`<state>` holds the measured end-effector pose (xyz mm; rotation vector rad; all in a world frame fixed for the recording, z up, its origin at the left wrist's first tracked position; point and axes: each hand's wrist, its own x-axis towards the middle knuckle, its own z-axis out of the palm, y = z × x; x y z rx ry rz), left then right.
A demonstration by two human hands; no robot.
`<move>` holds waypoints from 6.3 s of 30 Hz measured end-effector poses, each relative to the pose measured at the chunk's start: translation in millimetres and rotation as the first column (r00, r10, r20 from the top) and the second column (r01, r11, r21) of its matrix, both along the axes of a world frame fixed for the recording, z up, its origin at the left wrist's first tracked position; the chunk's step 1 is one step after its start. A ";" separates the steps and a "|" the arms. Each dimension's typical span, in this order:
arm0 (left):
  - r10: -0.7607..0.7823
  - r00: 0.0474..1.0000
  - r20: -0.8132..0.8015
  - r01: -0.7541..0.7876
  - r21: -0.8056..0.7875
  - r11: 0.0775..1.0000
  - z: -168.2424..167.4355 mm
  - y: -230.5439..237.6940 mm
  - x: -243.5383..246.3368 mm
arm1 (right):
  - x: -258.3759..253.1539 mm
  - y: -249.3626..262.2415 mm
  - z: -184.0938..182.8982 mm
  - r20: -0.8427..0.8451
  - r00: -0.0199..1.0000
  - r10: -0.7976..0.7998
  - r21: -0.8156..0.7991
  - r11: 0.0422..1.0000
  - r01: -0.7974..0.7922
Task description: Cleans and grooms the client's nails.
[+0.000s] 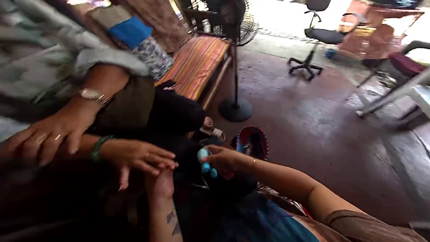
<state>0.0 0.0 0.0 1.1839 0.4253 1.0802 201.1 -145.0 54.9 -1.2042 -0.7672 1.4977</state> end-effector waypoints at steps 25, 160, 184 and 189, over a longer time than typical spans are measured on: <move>0.133 0.947 -0.292 -0.136 0.011 0.991 29.7 -46.9 -9.9 | -19.1 67.7 -18.9 -0.424 0.893 -0.151 -0.018 0.987 0.159; 0.438 0.899 -0.003 -0.418 -0.309 0.855 14.6 -67.2 -12.8 | 36.0 -18.9 -35.6 0.745 0.592 -0.306 0.432 0.898 -0.081; 0.330 0.943 -0.031 -0.329 -0.215 0.920 25.4 -55.4 -4.2 | 47.5 -40.5 -49.3 0.522 0.740 -0.425 0.432 0.879 0.201; 0.364 0.930 -0.056 -0.367 -0.245 0.898 26.3 -57.7 -0.2 | 48.8 -27.1 -62.0 0.607 0.689 -0.397 0.439 0.890 0.127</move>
